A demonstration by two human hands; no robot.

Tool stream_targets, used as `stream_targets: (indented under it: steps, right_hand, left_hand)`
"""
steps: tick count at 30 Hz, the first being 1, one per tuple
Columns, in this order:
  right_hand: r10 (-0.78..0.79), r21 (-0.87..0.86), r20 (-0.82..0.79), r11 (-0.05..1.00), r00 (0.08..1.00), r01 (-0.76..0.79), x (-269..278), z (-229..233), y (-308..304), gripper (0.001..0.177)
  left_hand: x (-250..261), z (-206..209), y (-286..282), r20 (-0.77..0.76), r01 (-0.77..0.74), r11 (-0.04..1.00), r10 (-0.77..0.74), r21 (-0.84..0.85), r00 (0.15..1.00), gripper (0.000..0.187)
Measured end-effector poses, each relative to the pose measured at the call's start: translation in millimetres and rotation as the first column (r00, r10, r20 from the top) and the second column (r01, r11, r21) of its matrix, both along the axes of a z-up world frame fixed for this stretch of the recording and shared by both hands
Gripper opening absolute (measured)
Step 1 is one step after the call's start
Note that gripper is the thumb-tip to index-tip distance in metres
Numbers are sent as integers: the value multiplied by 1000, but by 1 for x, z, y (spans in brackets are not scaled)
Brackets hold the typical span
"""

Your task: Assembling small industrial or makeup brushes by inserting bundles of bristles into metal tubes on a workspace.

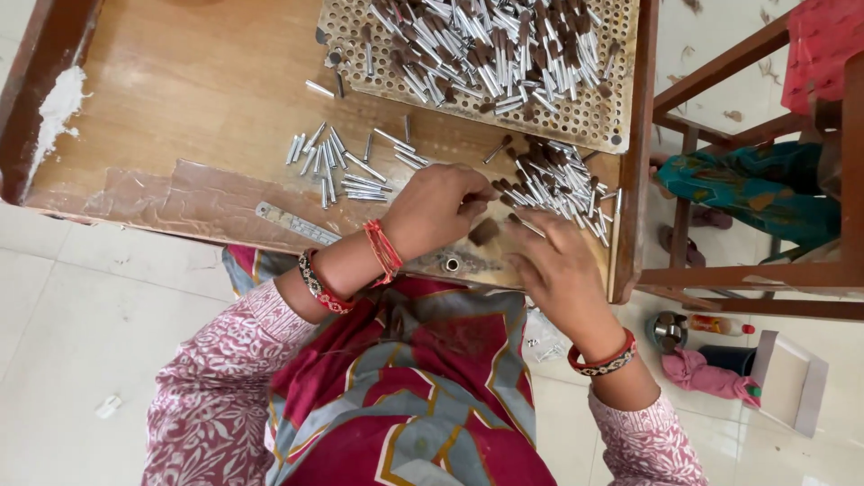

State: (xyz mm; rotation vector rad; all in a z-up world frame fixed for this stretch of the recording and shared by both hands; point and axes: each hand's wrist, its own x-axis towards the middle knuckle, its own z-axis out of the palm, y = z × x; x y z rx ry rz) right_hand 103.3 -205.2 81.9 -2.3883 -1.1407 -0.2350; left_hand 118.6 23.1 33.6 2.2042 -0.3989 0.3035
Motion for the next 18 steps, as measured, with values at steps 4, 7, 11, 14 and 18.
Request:
stream_targets:
  steps: [4, 7, 11, 14, 18]
  right_hand:
    - [157, -22, -93, 987, 983, -159, 15, -15, 10, 55]
    - [226, -39, -135, 972, 965, -233, 25, -20, 17, 52]
    - [103, -135, -217, 982, 971, -135, 18, -22, 16, 36]
    - [62, -99, -211, 991, 975, -84, 3, -20, 11, 33]
    - [-27, 72, -139, 997, 990, 37, -23, -8, 3, 39]
  left_hand:
    - [-12, 15, 4, -49, -29, 989, 22, -147, 999, 16]
    - [-16, 15, 8, -135, -73, 977, 47, -200, 990, 16]
    - [-15, 11, 14, -153, -78, 988, 57, -133, 987, 16]
    - [-5, -3, 10, -150, -14, 990, -8, -140, 989, 17]
    - [7, -10, -5, -265, 110, 990, -128, -83, 956, 20]
